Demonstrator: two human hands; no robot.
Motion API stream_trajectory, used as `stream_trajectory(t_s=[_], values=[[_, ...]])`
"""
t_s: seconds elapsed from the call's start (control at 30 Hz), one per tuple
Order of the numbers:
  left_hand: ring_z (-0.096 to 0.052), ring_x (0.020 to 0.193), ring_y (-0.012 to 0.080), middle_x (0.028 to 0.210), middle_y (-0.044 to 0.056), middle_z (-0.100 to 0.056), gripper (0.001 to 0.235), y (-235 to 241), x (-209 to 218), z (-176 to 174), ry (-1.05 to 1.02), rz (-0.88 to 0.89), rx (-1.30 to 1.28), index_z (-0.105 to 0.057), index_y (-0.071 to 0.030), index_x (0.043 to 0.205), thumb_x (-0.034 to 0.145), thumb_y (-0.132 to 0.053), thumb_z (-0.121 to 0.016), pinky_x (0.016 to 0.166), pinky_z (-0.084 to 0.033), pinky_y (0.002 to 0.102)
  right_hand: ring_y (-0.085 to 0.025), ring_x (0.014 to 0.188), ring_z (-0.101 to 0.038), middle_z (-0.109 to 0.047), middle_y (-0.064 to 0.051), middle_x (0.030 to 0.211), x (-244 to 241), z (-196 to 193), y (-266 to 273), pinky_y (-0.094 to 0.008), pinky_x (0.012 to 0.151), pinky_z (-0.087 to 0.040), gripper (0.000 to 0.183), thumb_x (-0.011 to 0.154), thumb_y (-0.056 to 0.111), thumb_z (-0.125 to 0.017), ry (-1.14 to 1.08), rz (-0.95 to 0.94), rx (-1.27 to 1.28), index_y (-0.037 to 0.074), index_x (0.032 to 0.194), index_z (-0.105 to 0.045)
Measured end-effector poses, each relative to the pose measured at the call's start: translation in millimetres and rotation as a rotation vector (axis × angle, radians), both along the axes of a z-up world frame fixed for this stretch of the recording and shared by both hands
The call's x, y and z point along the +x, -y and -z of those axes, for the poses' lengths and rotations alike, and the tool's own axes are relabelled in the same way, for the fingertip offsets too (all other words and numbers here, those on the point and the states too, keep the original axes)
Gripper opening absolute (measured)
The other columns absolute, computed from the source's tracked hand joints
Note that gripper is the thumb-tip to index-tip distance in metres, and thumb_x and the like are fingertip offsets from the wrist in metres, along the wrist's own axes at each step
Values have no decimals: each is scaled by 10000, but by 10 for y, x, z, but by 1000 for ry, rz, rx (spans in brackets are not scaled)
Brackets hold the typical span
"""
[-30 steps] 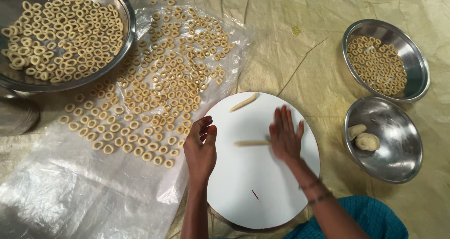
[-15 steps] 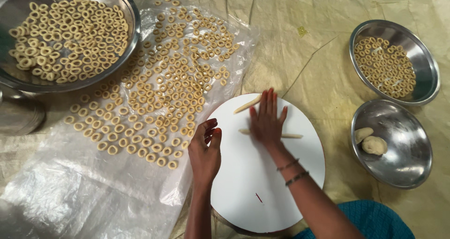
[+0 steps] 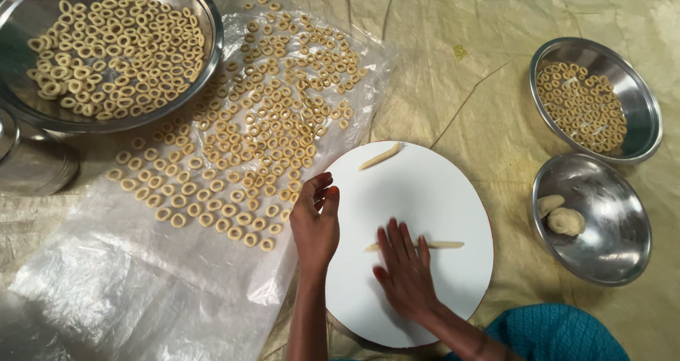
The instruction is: The person rolls small pieces of dough into thin cylindrical strands on a white circular board. They repeatedly pick up dough from a metal bowl, roll it with both hands, and place the finished strands on the board. Finished ring-shaped snacks are visible in nearby bowls and on a plastic sheet.
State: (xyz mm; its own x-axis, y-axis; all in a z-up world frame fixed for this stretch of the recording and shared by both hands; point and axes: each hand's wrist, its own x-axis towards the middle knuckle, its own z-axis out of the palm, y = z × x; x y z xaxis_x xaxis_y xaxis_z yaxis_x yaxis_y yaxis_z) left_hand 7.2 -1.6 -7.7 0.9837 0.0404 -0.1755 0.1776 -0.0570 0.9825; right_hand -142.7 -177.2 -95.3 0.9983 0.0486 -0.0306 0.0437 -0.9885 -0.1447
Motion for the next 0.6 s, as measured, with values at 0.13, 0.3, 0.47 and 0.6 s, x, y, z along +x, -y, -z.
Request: stream_trajectory(t_s=[0.13,0.3,0.47,0.6], values=[[-750,995,238,1152,147,-765,351,-1,3,-3,0,-1,5,-676,2,1242,933,-157,-635,897,-570,352,-304,1573,-120,-116,-144,1713,891,216,53,-669,1167,-4,726,1018,404,-386,142,128,-147,71,1626,-171],[-752,988,232,1147,145,-766,354,13,33,45,-13,5,36,-679,-5,1245,932,-164,-638,895,-575,345,-263,1606,-166,-162,-132,1739,1711,215,208,-657,1204,-15,654,1096,394,-350,327,196,-119,97,1657,-192],[-749,993,229,1151,142,-767,351,27,34,77,-3,2,9,-678,-5,1242,930,-164,-643,892,-572,349,-308,1564,-217,-197,-156,1705,1440,149,114,-604,1192,-139,662,1064,403,-380,256,68,-104,100,1634,-237],[-749,994,229,1143,142,-769,352,38,44,42,-24,-2,-5,-679,-10,1243,928,-163,-644,888,-570,355,-314,1542,-241,-222,-145,1689,660,37,-80,-541,1195,-197,670,1010,383,-424,96,-30,0,117,1606,-274]])
